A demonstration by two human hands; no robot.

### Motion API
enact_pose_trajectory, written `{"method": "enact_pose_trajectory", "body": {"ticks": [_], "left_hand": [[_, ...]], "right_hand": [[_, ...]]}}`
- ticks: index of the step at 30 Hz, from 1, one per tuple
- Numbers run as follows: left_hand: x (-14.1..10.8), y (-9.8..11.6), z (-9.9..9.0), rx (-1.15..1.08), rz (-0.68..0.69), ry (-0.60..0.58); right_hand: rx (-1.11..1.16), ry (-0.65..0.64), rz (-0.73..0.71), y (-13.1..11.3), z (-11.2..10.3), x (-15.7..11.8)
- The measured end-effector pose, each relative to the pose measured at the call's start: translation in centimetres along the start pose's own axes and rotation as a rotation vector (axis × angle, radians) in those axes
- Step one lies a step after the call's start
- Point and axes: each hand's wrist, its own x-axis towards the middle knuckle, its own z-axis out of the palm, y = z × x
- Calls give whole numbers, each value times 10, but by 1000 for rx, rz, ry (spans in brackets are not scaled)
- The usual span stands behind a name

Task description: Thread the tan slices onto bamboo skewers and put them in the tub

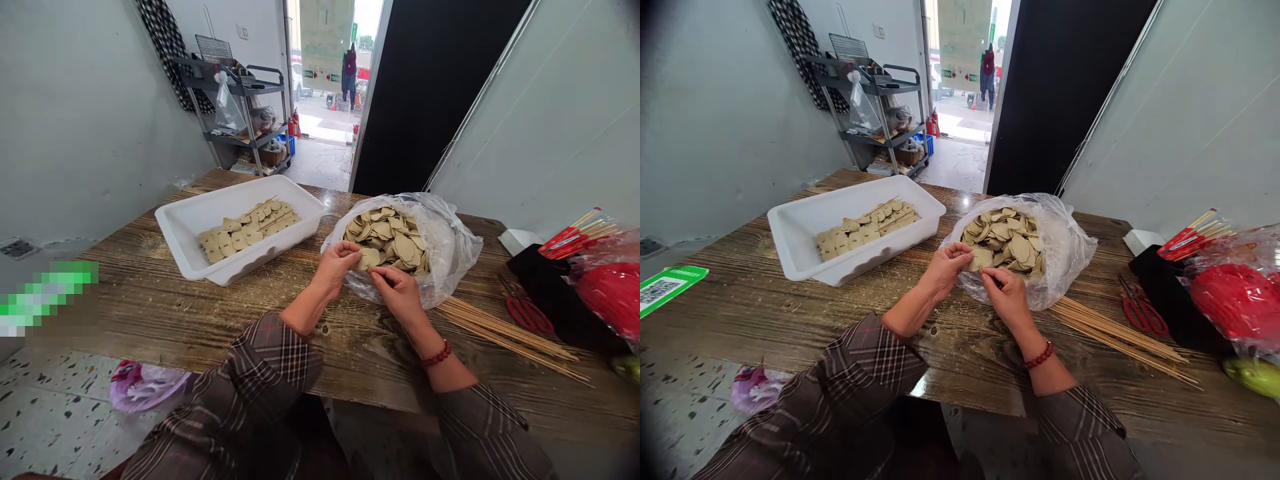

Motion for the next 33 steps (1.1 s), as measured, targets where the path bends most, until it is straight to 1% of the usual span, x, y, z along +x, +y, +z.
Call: {"method": "enact_pose_trajectory", "body": {"ticks": [5, 8, 13, 19, 21, 23, 26, 31, 33], "left_hand": [[2, -1, -1, 54, 73, -6], [2, 0, -1, 168, 144, -9], [2, 4, 1, 380, 266, 9], [0, 4, 0, 572, 401, -12], [0, 3, 0, 608, 413, -19], [-1, 2, 1, 602, 389, -22], [-2, 3, 4, 525, 298, -38], [-1, 3, 1, 157, 37, -101], [0, 1, 0, 73, -43, -125]], "right_hand": [[26, 1, 5, 4, 1, 1], [60, 6, 35, 7, 1, 2], [95, 14, 142, 9, 3, 2], [110, 21, 184, 10, 6, 1], [118, 26, 203, 11, 6, 1], [129, 26, 222, 12, 6, 2], [155, 32, 247, 12, 6, 2], [280, 29, 315, 2, 4, 2], [301, 24, 330, -2, 3, 2]]}}
